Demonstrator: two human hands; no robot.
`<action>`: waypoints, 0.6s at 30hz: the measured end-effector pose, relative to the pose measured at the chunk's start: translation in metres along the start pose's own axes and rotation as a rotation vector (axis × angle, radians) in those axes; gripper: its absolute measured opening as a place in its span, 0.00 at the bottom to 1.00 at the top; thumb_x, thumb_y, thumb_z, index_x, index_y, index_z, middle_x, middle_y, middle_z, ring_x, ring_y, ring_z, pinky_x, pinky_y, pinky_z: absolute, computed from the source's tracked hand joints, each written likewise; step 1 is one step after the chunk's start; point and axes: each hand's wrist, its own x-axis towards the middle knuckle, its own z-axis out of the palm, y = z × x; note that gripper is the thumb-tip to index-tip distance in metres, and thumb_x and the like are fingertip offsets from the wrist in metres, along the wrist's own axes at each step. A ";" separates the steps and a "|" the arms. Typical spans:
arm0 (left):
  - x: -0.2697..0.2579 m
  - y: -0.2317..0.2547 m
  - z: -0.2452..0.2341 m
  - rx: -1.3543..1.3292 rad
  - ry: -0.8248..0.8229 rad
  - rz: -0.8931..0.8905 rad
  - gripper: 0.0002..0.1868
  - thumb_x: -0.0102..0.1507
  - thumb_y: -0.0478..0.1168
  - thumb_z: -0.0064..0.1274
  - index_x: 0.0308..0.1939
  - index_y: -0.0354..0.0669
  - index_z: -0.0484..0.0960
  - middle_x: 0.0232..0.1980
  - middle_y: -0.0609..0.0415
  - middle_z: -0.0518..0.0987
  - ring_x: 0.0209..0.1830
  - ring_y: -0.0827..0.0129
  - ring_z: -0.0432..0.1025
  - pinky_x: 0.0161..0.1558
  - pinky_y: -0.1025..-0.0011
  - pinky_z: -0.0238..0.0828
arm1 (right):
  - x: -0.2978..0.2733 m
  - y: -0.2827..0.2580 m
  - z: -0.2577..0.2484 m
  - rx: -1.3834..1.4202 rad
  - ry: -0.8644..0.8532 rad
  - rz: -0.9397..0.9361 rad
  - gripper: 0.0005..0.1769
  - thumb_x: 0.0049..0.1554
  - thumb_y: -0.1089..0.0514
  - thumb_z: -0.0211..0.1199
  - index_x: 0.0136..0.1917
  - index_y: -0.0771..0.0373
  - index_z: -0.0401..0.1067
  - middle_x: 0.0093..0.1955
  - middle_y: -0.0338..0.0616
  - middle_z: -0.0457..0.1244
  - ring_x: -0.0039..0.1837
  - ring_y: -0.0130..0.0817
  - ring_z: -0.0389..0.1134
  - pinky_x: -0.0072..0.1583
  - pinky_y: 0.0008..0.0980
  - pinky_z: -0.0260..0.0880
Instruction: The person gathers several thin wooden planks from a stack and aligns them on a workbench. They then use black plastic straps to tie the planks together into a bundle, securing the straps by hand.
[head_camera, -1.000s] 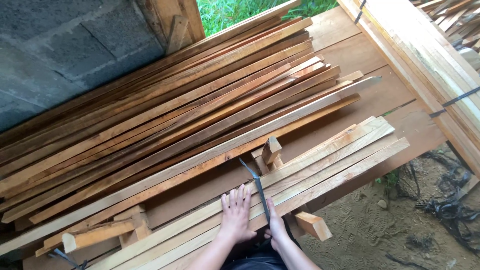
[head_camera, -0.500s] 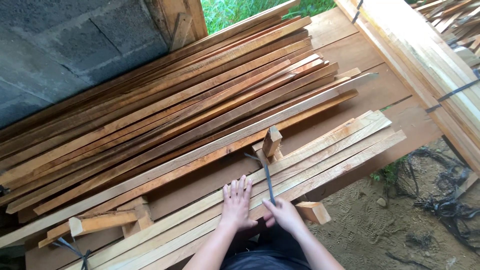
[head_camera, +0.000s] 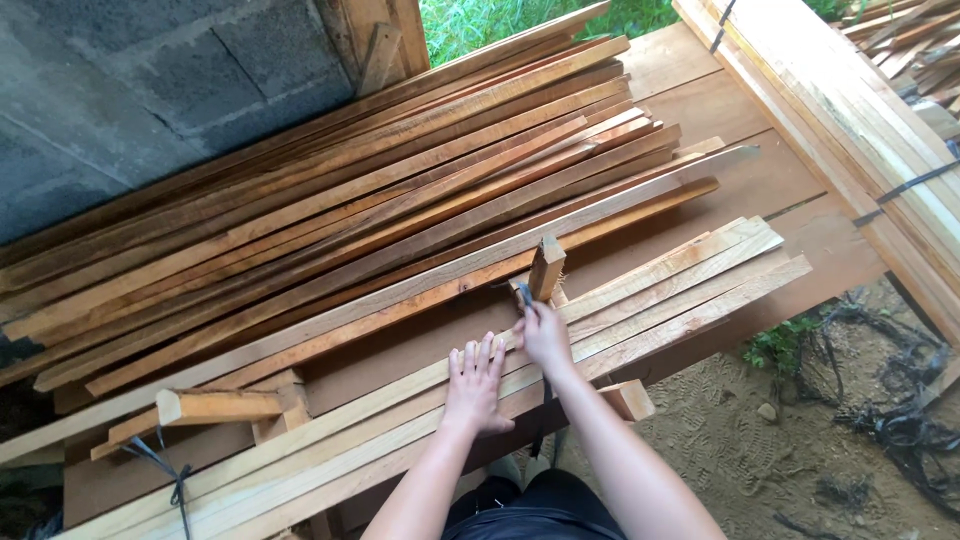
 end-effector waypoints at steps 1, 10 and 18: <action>0.001 -0.001 0.001 -0.005 0.000 -0.003 0.80 0.45 0.69 0.71 0.81 0.43 0.30 0.84 0.41 0.33 0.83 0.42 0.34 0.76 0.38 0.27 | -0.030 -0.019 -0.007 -0.004 -0.004 0.000 0.19 0.66 0.53 0.51 0.64 0.67 0.68 0.34 0.42 0.68 0.31 0.28 0.69 0.36 0.29 0.69; 0.003 0.000 0.010 -0.040 0.039 0.000 0.79 0.43 0.69 0.72 0.80 0.45 0.33 0.84 0.41 0.34 0.83 0.43 0.35 0.77 0.40 0.27 | -0.175 0.105 -0.069 -0.180 -0.027 0.026 0.11 0.61 0.62 0.49 0.54 0.64 0.69 0.37 0.50 0.67 0.39 0.39 0.70 0.43 0.38 0.71; -0.007 0.010 -0.012 0.044 0.023 -0.052 0.78 0.46 0.70 0.70 0.82 0.45 0.31 0.85 0.43 0.37 0.83 0.45 0.36 0.77 0.41 0.28 | -0.170 0.058 -0.052 -0.121 -0.137 0.055 0.18 0.61 0.51 0.61 0.60 0.63 0.71 0.43 0.48 0.71 0.43 0.34 0.70 0.46 0.33 0.69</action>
